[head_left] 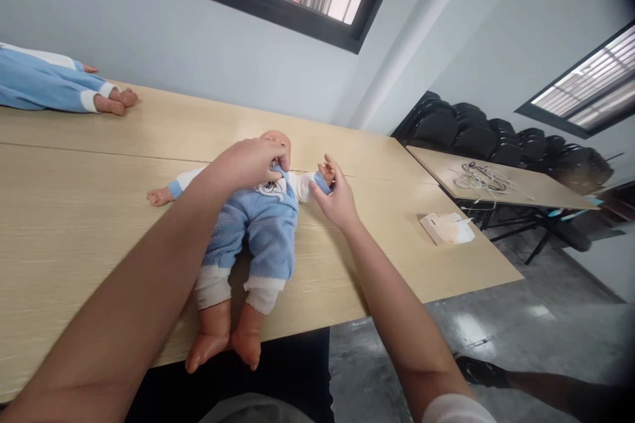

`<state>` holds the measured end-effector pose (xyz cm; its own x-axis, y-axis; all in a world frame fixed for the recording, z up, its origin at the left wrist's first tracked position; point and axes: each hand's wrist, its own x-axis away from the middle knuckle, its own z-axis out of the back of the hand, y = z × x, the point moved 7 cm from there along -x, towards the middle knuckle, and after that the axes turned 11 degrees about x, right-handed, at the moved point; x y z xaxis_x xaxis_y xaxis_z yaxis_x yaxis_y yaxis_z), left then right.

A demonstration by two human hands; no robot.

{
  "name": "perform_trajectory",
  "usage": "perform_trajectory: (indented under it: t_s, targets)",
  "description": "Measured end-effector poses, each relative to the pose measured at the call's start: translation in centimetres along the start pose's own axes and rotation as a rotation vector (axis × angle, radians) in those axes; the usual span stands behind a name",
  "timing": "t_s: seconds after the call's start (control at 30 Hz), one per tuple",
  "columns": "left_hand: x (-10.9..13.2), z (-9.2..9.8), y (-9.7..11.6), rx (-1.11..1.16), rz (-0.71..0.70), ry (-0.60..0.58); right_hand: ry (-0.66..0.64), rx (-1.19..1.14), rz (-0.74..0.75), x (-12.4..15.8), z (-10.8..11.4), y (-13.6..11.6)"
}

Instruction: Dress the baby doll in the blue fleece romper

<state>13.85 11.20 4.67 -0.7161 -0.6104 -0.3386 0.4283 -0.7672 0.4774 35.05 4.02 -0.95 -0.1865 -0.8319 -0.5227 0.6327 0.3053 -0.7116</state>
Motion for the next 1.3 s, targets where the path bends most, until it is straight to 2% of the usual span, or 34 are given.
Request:
perform_trajectory:
  t_s: [0.13, 0.23, 0.3, 0.4, 0.67, 0.87, 1.0, 1.17, 1.3]
  targets:
    - [0.1, 0.3, 1.8, 0.028, -0.208, 0.093, -0.149, 0.281, 0.125, -1.5, -2.3, -2.0]
    - [0.2, 0.3, 2.4, 0.046, -0.274, 0.154, -0.322, 0.46, 0.258, -1.4, -4.7, -3.0]
    - [0.1, 0.3, 2.2, 0.042, -0.265, 0.184, -0.348, 0.465, 0.332, -1.1, -5.5, -3.4]
    - [-0.3, 0.0, 1.6, 0.02, -0.271, 0.184, -0.326, 0.328, 0.361, -0.6, -5.6, -3.2]
    - [-0.4, -0.8, 0.5, 0.092, -0.35, 0.124, -0.306, -0.038, 0.182, 0.1, -5.6, -1.1]
    - [-0.4, -1.8, -0.3, 0.066, -0.263, 0.045, -0.314, -0.216, 0.016, 0.1, -6.0, 0.8]
    - [-0.3, -2.1, -0.1, -0.026, -0.229, 0.04, -0.366, -0.361, -0.067, 0.3, -6.8, 1.1]
    - [-0.1, -2.1, 1.0, -0.045, -0.277, 0.022, -0.271, -0.557, -0.261, 0.5, -6.9, 1.0]
    - [0.1, -2.7, 1.9, -0.034, -0.33, -0.031, -0.269, -0.671, -0.383, 0.8, -6.7, 0.8]
